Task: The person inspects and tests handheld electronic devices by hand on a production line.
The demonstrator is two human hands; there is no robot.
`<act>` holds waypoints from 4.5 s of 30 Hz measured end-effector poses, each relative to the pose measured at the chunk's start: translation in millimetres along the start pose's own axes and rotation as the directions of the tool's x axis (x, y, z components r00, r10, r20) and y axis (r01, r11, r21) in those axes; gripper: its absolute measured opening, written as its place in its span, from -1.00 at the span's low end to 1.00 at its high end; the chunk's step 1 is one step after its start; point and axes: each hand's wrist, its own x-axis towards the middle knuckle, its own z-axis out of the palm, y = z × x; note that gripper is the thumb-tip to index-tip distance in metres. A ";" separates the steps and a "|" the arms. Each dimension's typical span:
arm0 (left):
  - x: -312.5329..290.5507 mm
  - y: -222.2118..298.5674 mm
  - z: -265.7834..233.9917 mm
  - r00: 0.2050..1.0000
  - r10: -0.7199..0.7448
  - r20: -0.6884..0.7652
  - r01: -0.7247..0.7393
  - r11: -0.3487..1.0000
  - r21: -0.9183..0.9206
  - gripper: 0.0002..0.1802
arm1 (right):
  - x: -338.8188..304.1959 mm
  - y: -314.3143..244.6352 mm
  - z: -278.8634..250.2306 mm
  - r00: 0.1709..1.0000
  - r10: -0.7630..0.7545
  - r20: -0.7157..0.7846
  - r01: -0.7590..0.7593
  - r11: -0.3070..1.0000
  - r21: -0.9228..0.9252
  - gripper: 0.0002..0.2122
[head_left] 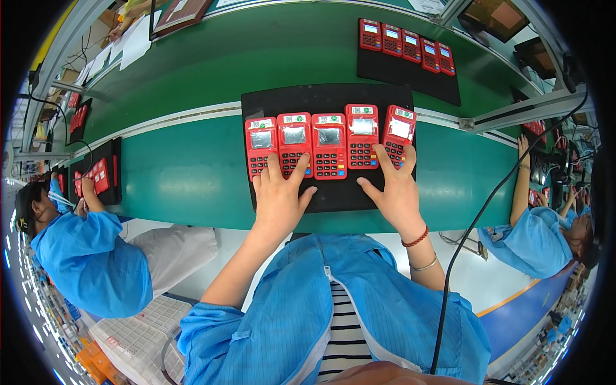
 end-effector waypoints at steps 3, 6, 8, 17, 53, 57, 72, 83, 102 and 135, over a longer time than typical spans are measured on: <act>0.0 0.6 -0.8 1.000 0.000 0.003 0.000 1.000 0.000 -0.34 | 0.1 1.3 1.3 1.000 -0.011 -0.013 0.011 1.000 -0.006 -0.36; -0.2 0.0 -0.1 1.000 0.002 0.000 -0.002 1.000 0.011 -0.34 | -0.2 0.5 0.5 1.000 0.003 0.006 -0.003 1.000 -0.015 -0.35; -0.4 0.2 -0.2 1.000 0.004 -0.002 -0.004 1.000 0.001 -0.34 | -0.8 0.5 -0.6 1.000 0.002 0.008 -0.002 1.000 -0.012 -0.35; -1.5 -1.7 1.7 1.000 -0.001 0.003 0.001 1.000 -0.010 -0.30 | -3.3 -1.0 0.5 0.999 -0.033 -0.043 0.033 0.999 -0.003 -0.38; -7.9 -23.4 -0.7 1.000 0.015 -0.020 -0.020 0.967 -0.254 -0.16 | 9.8 -13.0 34.2 0.910 -0.380 -0.169 0.388 0.921 0.022 -0.54; -8.2 -22.8 -1.0 1.000 0.010 -0.007 -0.011 0.967 -0.254 -0.16 | 9.7 -12.8 34.6 0.905 -0.386 -0.178 0.396 0.918 0.026 -0.54; -6.7 -22.8 -2.0 1.000 0.018 0.016 -0.014 0.971 -0.238 -0.19 | 11.4 -12.0 36.3 0.907 -0.385 -0.173 0.395 0.918 0.027 -0.54; -9.6 -22.6 -1.5 1.000 0.024 -0.003 -0.024 0.976 -0.216 -0.18 | 9.4 -11.8 36.3 0.901 -0.391 -0.187 0.402 0.916 0.023 -0.54; -29.8 -28.0 -7.6 0.999 0.043 0.028 -0.036 0.977 -0.210 -0.21 | 46.4 45.1 7.6 0.959 -0.033 -0.280 0.115 0.953 0.281 -0.35; -27.5 -20.5 -31.5 0.987 0.059 0.150 -0.043 0.993 -0.112 -0.28 | -8.1 2.1 -14.7 0.986 -0.110 0.129 0.134 0.971 -0.199 -0.24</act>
